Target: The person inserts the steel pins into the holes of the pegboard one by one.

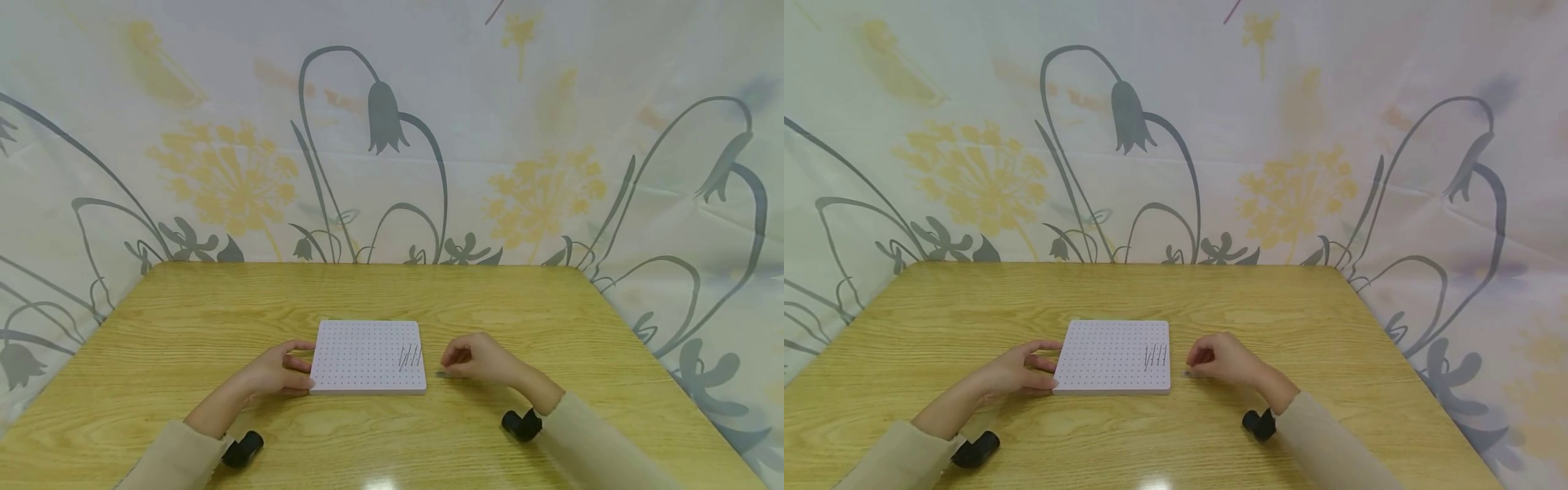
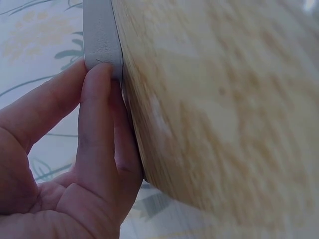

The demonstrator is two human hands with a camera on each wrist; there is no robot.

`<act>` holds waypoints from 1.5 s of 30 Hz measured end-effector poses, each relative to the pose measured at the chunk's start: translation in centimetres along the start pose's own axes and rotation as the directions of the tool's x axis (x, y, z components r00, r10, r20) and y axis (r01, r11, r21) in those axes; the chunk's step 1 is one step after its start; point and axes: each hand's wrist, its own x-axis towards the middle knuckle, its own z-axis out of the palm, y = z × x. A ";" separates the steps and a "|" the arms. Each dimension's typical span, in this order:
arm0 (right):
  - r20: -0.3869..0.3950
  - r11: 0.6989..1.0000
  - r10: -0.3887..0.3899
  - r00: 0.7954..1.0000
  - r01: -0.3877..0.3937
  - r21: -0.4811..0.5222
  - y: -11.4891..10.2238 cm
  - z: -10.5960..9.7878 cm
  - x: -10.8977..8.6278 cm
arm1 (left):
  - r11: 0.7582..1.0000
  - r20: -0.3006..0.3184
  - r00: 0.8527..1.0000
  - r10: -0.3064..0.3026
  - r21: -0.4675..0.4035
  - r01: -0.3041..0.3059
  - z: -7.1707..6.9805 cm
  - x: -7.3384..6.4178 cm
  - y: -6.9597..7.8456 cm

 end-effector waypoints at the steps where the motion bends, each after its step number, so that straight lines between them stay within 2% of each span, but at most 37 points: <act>1: 0.008 1.000 -0.004 1.000 0.004 -0.006 0.1 -0.1 0.0 | 1.000 0.000 1.000 -0.001 0.000 0.001 0.0 0.0 0.0; 7: 0.047 0.999 -0.023 0.999 0.024 -0.031 0.6 -0.4 0.3 | 1.000 0.000 1.000 -0.001 0.002 0.001 0.1 0.0 0.1; 15: 0.095 0.998 0.003 0.995 0.003 -0.061 1.3 -0.6 0.7 | 1.000 0.000 1.000 -0.005 -0.001 0.005 0.1 0.0 0.2; 23: 0.169 0.999 0.032 0.985 -0.024 -0.049 1.0 -0.5 1.2 | 1.000 -0.006 1.000 -0.012 0.002 0.012 0.2 0.0 0.1; 32: 0.226 0.998 0.031 0.974 -0.017 -0.063 0.8 -0.4 1.4 | 1.000 -0.008 1.000 -0.006 -0.007 0.006 0.0 0.0 -0.1; 41: 0.256 0.997 0.033 0.966 -0.013 -0.080 0.5 -0.7 1.4 | 1.000 0.004 1.000 0.002 0.000 -0.002 -0.1 0.1 -0.1; 45: 0.233 0.997 0.029 0.972 -0.010 -0.080 0.3 -0.9 1.3 | 1.000 0.006 1.000 0.003 0.002 -0.003 -0.1 0.1 -0.1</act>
